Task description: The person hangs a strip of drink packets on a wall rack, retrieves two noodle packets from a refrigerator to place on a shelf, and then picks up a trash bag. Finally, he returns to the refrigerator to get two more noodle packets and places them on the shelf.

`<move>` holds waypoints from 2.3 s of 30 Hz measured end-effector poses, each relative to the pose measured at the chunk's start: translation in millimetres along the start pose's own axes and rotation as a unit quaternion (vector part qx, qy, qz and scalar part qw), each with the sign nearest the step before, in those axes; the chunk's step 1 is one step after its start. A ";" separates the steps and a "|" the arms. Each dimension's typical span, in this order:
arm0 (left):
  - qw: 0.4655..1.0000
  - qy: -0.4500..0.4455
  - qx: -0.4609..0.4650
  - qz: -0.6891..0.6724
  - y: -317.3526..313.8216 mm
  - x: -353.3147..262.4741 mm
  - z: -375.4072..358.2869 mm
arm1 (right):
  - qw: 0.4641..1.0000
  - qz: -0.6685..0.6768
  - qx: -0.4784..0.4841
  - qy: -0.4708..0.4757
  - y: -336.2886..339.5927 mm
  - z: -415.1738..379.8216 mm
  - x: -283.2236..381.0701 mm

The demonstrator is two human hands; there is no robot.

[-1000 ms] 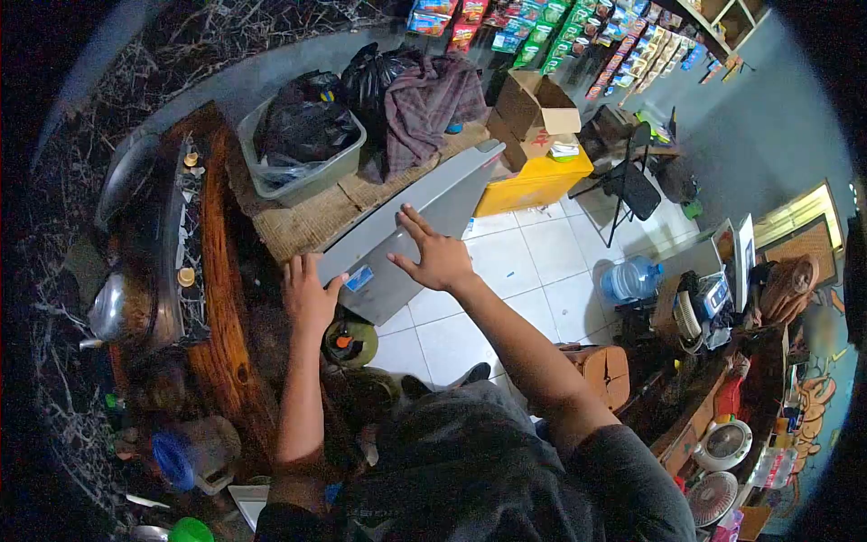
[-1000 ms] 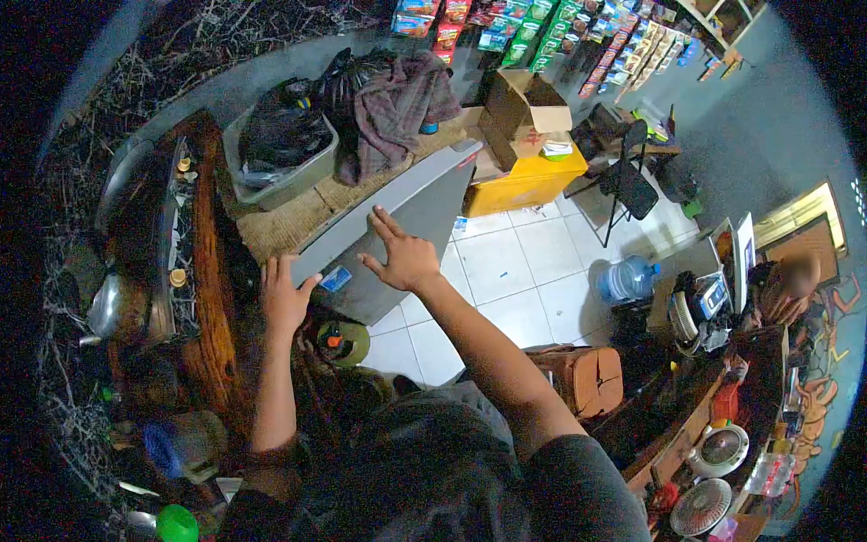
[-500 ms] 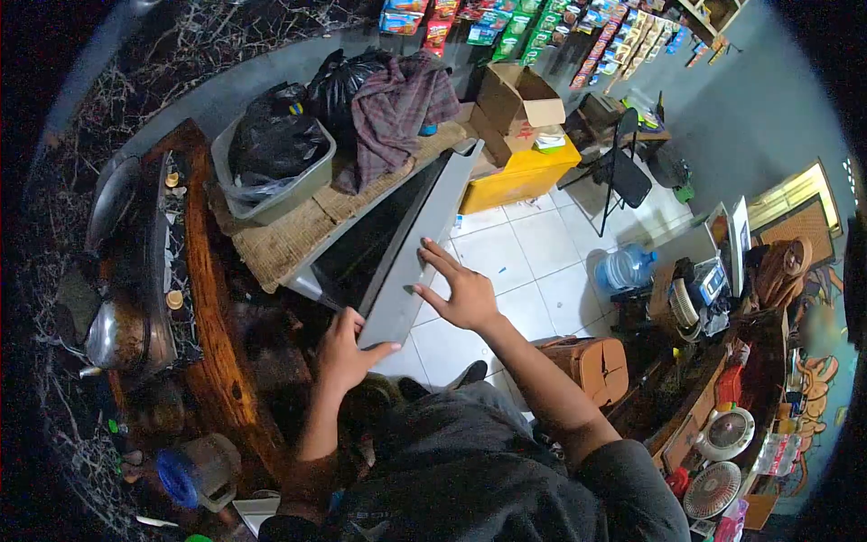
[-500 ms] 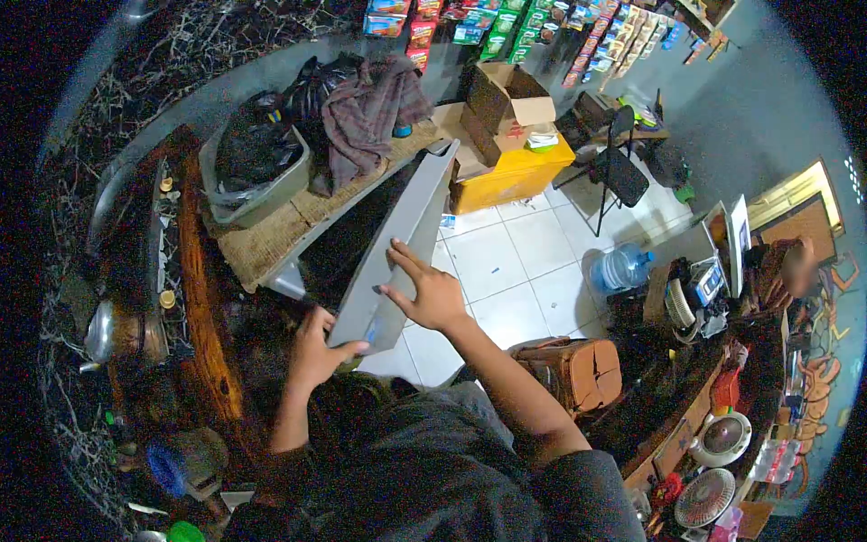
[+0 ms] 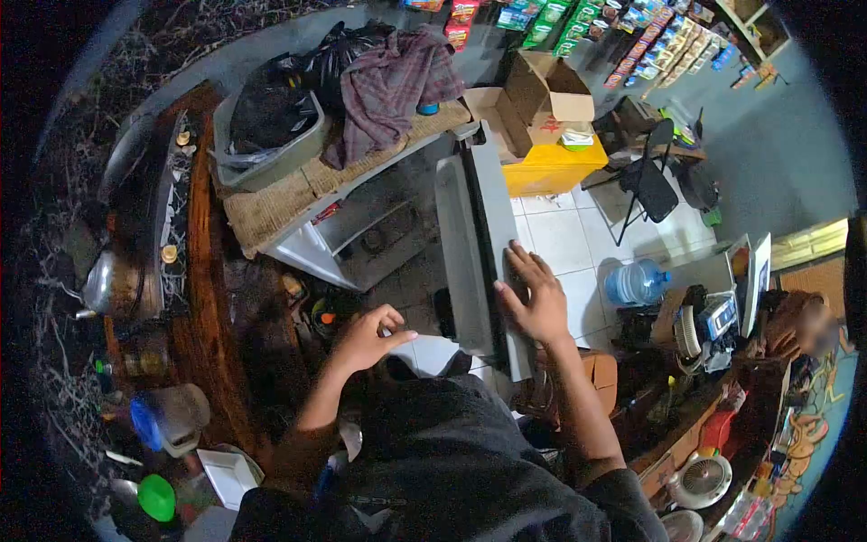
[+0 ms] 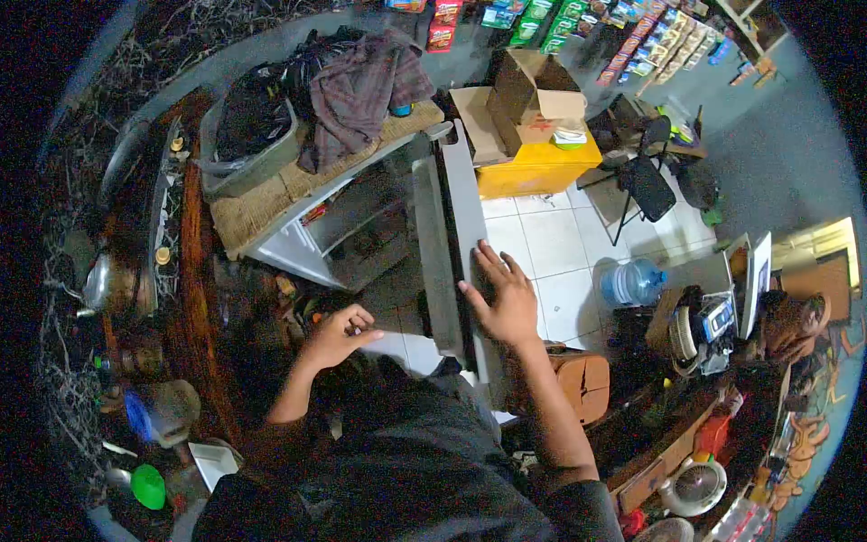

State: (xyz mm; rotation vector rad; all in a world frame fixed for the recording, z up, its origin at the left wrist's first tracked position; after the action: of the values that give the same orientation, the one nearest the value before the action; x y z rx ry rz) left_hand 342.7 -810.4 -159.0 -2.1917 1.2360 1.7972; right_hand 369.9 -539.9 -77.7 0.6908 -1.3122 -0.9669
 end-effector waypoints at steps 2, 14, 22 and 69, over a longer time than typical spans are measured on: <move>1.000 0.021 0.000 0.000 -11.1 0.3 6.6 | 1.000 -0.023 0.005 -0.011 9.2 1.3 -15.7; 0.997 0.064 -0.019 0.048 -58.5 -4.6 28.4 | 0.989 -0.142 -0.039 -0.014 42.6 33.6 -97.4; 0.994 0.092 -0.006 0.057 -61.8 9.8 30.8 | 0.984 -0.153 -0.096 -0.001 52.5 64.4 -131.0; 0.959 0.128 -0.180 -0.175 137.4 362.4 506.6 | 0.921 0.367 0.061 -0.118 -332.2 -58.0 -90.6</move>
State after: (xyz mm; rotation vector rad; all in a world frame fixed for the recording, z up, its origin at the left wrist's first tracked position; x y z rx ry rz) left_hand -144.3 -845.5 -569.5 -2.6962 0.5131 1.7365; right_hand 365.5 -618.7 -417.9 0.1262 -1.6790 -0.3577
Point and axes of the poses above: each hand's wrist, its own z-axis towards the middle knuckle, its own y-axis out of the back of the hand, x = y × z, the point moved 9 cm from there along z, towards the middle knuckle, and after that the axes turned 2 degrees about -z, right-handed, at the moved point
